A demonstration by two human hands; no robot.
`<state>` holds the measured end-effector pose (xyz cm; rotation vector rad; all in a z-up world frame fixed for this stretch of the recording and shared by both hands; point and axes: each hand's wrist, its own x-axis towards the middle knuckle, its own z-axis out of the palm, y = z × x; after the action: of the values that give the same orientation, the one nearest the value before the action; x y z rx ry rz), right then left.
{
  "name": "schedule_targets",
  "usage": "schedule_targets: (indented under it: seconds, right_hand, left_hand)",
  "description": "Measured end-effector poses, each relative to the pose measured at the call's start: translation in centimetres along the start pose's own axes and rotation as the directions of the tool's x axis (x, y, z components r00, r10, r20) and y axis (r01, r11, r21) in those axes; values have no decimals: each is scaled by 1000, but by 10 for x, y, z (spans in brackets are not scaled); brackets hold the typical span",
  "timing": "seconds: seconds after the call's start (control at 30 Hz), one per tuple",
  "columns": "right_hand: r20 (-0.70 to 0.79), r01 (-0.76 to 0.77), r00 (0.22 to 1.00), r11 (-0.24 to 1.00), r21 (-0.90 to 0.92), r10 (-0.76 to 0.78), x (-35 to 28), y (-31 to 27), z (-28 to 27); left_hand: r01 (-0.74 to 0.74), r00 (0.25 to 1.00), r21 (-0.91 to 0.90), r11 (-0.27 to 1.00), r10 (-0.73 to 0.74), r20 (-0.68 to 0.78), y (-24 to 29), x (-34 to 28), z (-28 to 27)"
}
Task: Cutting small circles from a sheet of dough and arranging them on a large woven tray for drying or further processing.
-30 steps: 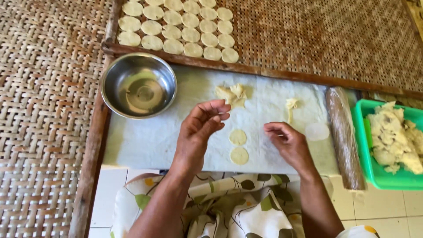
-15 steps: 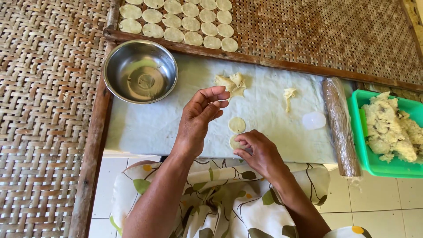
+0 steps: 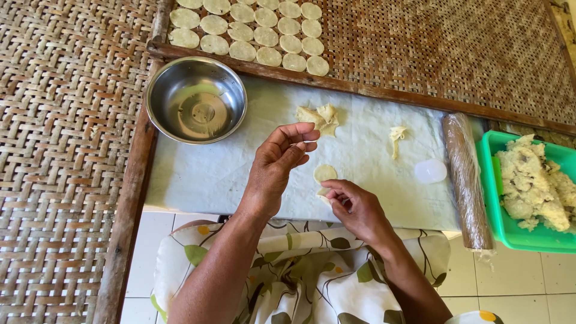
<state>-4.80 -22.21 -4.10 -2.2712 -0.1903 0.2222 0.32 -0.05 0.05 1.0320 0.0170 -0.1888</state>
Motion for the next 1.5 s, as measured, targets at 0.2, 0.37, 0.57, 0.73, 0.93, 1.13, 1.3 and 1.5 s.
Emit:
schedule_targets:
  seconds: [0.2,0.37,0.57,0.73,0.93,1.13,1.3,1.5]
  right_hand:
    - [28,-126,992,970,207,123,5,5,-15]
    - [21,-136,990,939,315,136,11,5,-28]
    - [-4,-129,991,948,292,136,18,-4,-37]
    - [-13,-101,995,989,108,103,10,-10,-33]
    - [-88,-45,996,984,-173,30,0,-10,-25]
    - [-157,110,972,929,-354,-175,-13,-33,-13]
    - [-69,169,977,932,-320,-201,-14,-31,-16]
    - [79,279,959,849,-449,-274,-3,-18,-17]
  left_hand:
    - [13,1000,4,1000,-13,14,-5,4,1]
    - [31,999,13,999,-32,32,-11,7,5]
    - [43,998,19,999,-44,37,-10,8,7]
    - [47,998,19,999,-47,42,-6,7,8]
    - [49,998,17,999,-49,49,-5,6,8]
    - [74,992,-63,995,-67,107,-4,7,6]
    - [78,992,-68,995,-71,108,-5,6,5]
    - [55,993,-76,996,-46,109,-6,5,5]
